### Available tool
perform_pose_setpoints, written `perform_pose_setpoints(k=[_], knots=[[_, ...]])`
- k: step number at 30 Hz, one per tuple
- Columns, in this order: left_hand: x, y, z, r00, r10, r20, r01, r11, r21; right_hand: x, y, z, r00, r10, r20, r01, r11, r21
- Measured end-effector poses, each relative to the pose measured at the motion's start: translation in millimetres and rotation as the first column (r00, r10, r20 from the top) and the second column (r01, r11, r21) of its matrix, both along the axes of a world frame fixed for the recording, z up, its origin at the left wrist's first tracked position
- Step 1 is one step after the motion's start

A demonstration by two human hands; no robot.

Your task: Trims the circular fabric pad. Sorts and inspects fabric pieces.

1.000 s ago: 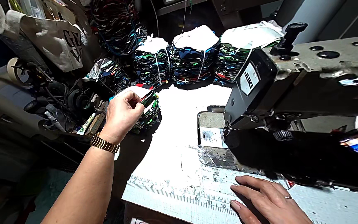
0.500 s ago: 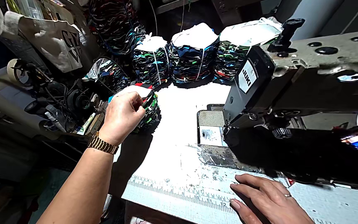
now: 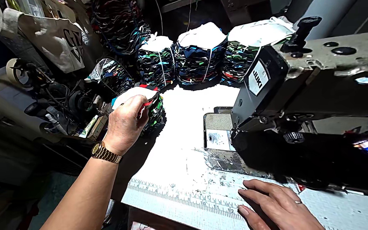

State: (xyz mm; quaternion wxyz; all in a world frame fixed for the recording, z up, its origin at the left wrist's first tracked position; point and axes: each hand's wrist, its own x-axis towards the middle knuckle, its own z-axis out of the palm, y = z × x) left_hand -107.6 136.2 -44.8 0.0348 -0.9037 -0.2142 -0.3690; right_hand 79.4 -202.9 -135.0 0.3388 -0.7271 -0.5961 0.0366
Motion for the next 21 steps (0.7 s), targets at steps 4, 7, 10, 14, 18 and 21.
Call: perform_pose_setpoints(k=[4,7,10,14,18,21], knots=[[-7.5,1.1,-3.9,0.999,-0.043,-0.007,0.043,0.997,-0.068,-0.3,0.3,0.2,1.000,-0.002,0.005,0.002,1.000,-0.003],[-10.0,-0.9,-4.7,0.999,-0.039,-0.008,0.038,0.995,-0.093,0.0,0.1,-0.3,1.000,0.001,0.010,-0.001,1.000,-0.003],[-10.7,-0.9,-6.6,0.999,-0.033,0.011,0.034,0.995,-0.094,0.1,0.4,-0.6,1.000,0.003,0.010,-0.003,1.000,0.002],[-11.3,3.5,-9.8,0.997,-0.075,0.023,0.076,0.995,-0.062,-0.1,0.2,0.3,1.000,0.000,0.010,0.000,1.000,-0.008],[-11.9,4.7,-7.7,0.994,-0.103,0.034,0.104,0.994,-0.033,0.0,0.3,0.8,1.000,0.006,0.018,-0.006,1.000,-0.011],[-13.8,5.8,-5.5,0.995,-0.084,0.049,0.085,0.996,-0.026,-0.1,0.1,0.7,1.000,0.003,0.017,-0.003,1.000,-0.007]])
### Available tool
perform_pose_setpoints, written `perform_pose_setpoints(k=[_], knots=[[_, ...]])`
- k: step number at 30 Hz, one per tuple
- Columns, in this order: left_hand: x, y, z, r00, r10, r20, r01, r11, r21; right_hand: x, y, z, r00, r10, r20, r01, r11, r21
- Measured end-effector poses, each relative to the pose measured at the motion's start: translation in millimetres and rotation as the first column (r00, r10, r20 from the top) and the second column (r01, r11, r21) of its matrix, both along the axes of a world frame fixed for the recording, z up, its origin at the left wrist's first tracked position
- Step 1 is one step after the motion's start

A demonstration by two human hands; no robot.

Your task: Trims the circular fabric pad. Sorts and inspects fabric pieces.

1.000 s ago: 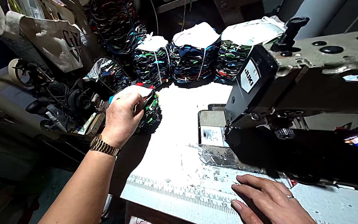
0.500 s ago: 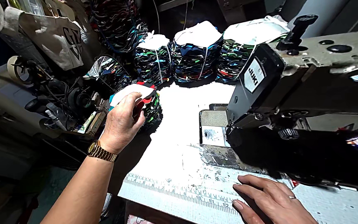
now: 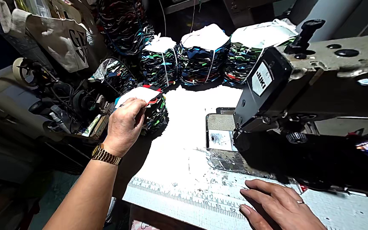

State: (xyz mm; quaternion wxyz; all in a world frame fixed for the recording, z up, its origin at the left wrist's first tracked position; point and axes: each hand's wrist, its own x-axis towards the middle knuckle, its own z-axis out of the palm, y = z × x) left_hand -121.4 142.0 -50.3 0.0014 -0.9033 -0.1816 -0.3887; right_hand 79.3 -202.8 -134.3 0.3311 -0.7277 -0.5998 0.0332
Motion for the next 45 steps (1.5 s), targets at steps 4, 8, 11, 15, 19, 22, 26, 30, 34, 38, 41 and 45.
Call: perform_pose_setpoints(k=[4,8,11,15,19,22,26,30,34,38,41,45], knots=[[-1.2,-2.7,4.5,0.995,0.073,-0.070,-0.075,0.997,-0.030,-0.3,0.2,-0.3,1.000,-0.004,-0.001,0.004,1.000,0.000],[-4.6,2.2,2.9,0.991,0.035,-0.131,-0.044,0.997,-0.064,-0.2,-0.3,-0.3,1.000,0.000,0.000,0.000,1.000,-0.003],[-4.6,4.2,4.4,0.995,0.034,-0.090,-0.041,0.996,-0.078,-0.4,-0.5,-0.1,1.000,-0.001,-0.003,0.001,1.000,-0.006],[-5.9,-4.7,9.1,0.999,0.043,-0.021,-0.043,0.999,-0.027,-0.8,-1.8,0.3,1.000,0.000,-0.004,0.000,1.000,-0.002],[-9.4,-57.5,12.4,0.994,-0.081,-0.069,0.083,0.996,0.025,-3.2,0.1,-2.5,1.000,-0.021,0.011,0.020,0.999,0.042],[-11.2,-112.0,-14.5,0.965,-0.214,-0.149,0.215,0.977,-0.009,-2.7,1.0,-13.7,0.995,-0.072,0.074,0.060,0.986,0.155],[-20.3,-164.4,-76.7,0.914,-0.336,-0.229,0.323,0.942,-0.094,-3.9,-0.2,-15.6,0.997,-0.071,0.037,0.061,0.974,0.217],[-28.5,-179.9,-95.7,0.933,-0.319,-0.165,0.294,0.942,-0.160,-5.7,-3.0,-10.7,0.997,-0.071,-0.030,0.077,0.961,0.265],[-31.3,-181.0,-93.7,0.944,-0.302,-0.130,0.277,0.944,-0.181,-14.0,1.4,-2.9,0.995,0.076,0.064,-0.087,0.976,0.199],[-30.9,-183.8,-88.9,0.933,-0.349,-0.086,0.326,0.922,-0.211,-36.3,19.1,6.8,0.957,0.236,0.168,-0.253,0.963,0.091],[-32.8,-185.8,-86.5,0.924,-0.378,-0.047,0.359,0.906,-0.225,-46.8,33.4,7.9,0.935,0.283,0.212,-0.298,0.954,0.040],[-46.4,-183.6,-80.0,0.945,-0.327,0.017,0.319,0.909,-0.268,-49.9,45.6,2.8,0.940,0.295,0.168,-0.305,0.952,0.034]])
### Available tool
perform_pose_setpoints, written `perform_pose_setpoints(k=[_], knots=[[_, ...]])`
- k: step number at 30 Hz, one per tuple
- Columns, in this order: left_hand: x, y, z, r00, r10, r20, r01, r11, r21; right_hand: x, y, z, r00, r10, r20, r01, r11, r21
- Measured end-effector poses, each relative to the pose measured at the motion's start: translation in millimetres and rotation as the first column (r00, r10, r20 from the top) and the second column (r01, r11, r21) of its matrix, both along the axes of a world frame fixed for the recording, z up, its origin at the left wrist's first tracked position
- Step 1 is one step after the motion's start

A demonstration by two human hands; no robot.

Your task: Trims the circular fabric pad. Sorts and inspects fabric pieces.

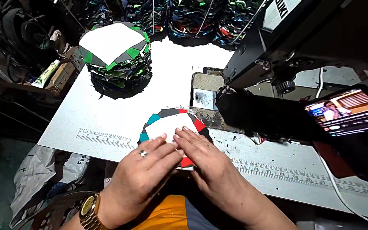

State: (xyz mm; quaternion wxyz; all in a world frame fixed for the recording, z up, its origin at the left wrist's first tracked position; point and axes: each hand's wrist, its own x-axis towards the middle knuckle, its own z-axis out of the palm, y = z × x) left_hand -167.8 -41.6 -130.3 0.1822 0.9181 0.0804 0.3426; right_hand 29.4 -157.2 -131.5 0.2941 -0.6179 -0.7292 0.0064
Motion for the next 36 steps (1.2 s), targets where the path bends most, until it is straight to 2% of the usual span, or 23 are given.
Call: perform_pose_setpoints(k=[2,4,5,6,8,10,12,14,17,20,21,22,23,25,26,27,29,30,32,33,34,35,36], knots=[[-13.0,3.2,3.0,0.995,0.084,0.062,-0.073,0.985,-0.156,0.4,2.1,-1.2,0.998,-0.016,-0.064,0.017,1.000,0.020],[-23.1,2.7,6.0,0.966,0.201,0.159,-0.099,0.865,-0.492,-0.8,3.8,0.4,0.987,-0.032,-0.158,0.040,0.998,0.044],[-24.9,1.2,8.7,0.943,0.279,0.183,-0.084,0.729,-0.680,-1.8,4.5,1.7,0.979,-0.040,-0.200,0.051,0.997,0.050],[-24.9,0.0,12.3,0.919,0.340,0.199,-0.021,0.547,-0.837,-2.9,5.0,3.1,0.971,-0.041,-0.236,0.056,0.997,0.054],[-19.8,-5.1,21.4,0.889,0.401,0.222,0.193,0.112,-0.975,-6.5,5.9,5.7,0.955,-0.029,-0.294,0.048,0.997,0.059],[-9.1,-10.3,28.0,0.874,0.389,0.291,0.405,-0.250,-0.880,-11.2,5.7,8.9,0.943,0.006,-0.332,0.016,0.998,0.064],[1.7,-13.5,28.7,0.845,0.363,0.392,0.530,-0.482,-0.698,-16.5,2.6,10.9,0.944,0.055,-0.325,-0.031,0.997,0.077],[9.4,-17.2,28.1,0.819,0.432,0.378,0.574,-0.616,-0.540,-21.0,-1.9,11.4,0.954,0.109,-0.280,-0.086,0.992,0.090],[9.9,-23.3,19.9,0.782,0.425,0.455,0.603,-0.700,-0.383,-21.9,-8.6,12.4,0.980,0.144,-0.140,-0.133,0.988,0.083],[14.9,-26.4,6.5,0.750,0.401,0.526,0.617,-0.709,-0.340,-11.2,-18.6,23.9,0.989,0.148,-0.028,-0.148,0.989,-0.016],[11.2,-25.3,-15.2,0.714,0.370,0.594,0.633,-0.704,-0.322,-5.2,-23.0,27.9,0.989,0.141,-0.043,-0.142,0.989,-0.028],[3.4,-20.9,-52.5,0.616,0.293,0.731,0.656,-0.704,-0.272,2.6,-28.2,31.7,0.989,0.128,-0.078,-0.131,0.991,-0.027],[-4.1,-16.3,-74.3,0.589,0.265,0.764,0.664,-0.697,-0.270,12.8,-34.6,35.4,0.986,0.111,-0.122,-0.114,0.993,-0.023],[-18.6,-2.8,-79.1,0.598,0.240,0.765,0.693,-0.634,-0.343,36.3,-50.0,40.4,0.983,0.027,-0.182,-0.027,1.000,0.001],[-23.8,4.8,-64.2,0.616,0.238,0.751,0.721,-0.554,-0.416,47.8,-57.9,40.2,0.980,-0.037,-0.194,0.043,0.999,0.023],[-25.3,10.8,-37.8,0.649,0.260,0.715,0.742,-0.427,-0.518,58.4,-66.0,38.0,0.972,-0.103,-0.210,0.114,0.993,0.038],[-17.2,20.7,21.1,0.710,0.409,0.573,0.655,-0.088,-0.750,74.9,-83.0,27.1,0.933,-0.227,-0.279,0.252,0.966,0.055],[-20.3,34.4,29.1,0.730,0.357,0.584,0.606,0.058,-0.793,80.7,-90.2,19.6,0.906,-0.265,-0.331,0.302,0.951,0.067],[-26.3,74.7,31.9,0.794,0.068,0.604,0.540,0.377,-0.753,86.5,-101.0,4.0,0.852,-0.314,-0.418,0.377,0.923,0.074],[-17.4,86.6,39.2,0.825,0.031,0.564,0.465,0.531,-0.708,87.3,-104.5,-3.3,0.834,-0.334,-0.439,0.406,0.911,0.077],[-2.6,86.2,51.6,0.852,0.069,0.520,0.364,0.635,-0.681,87.5,-106.7,-9.4,0.821,-0.349,-0.452,0.428,0.900,0.082],[20.2,68.9,71.6,0.879,0.200,0.432,0.174,0.709,-0.683,87.2,-108.1,-13.5,0.811,-0.360,-0.461,0.443,0.893,0.082],[54.9,35.6,102.8,0.875,0.423,0.236,-0.159,0.711,-0.685,86.9,-108.6,-15.4,0.804,-0.368,-0.467,0.454,0.888,0.081]])
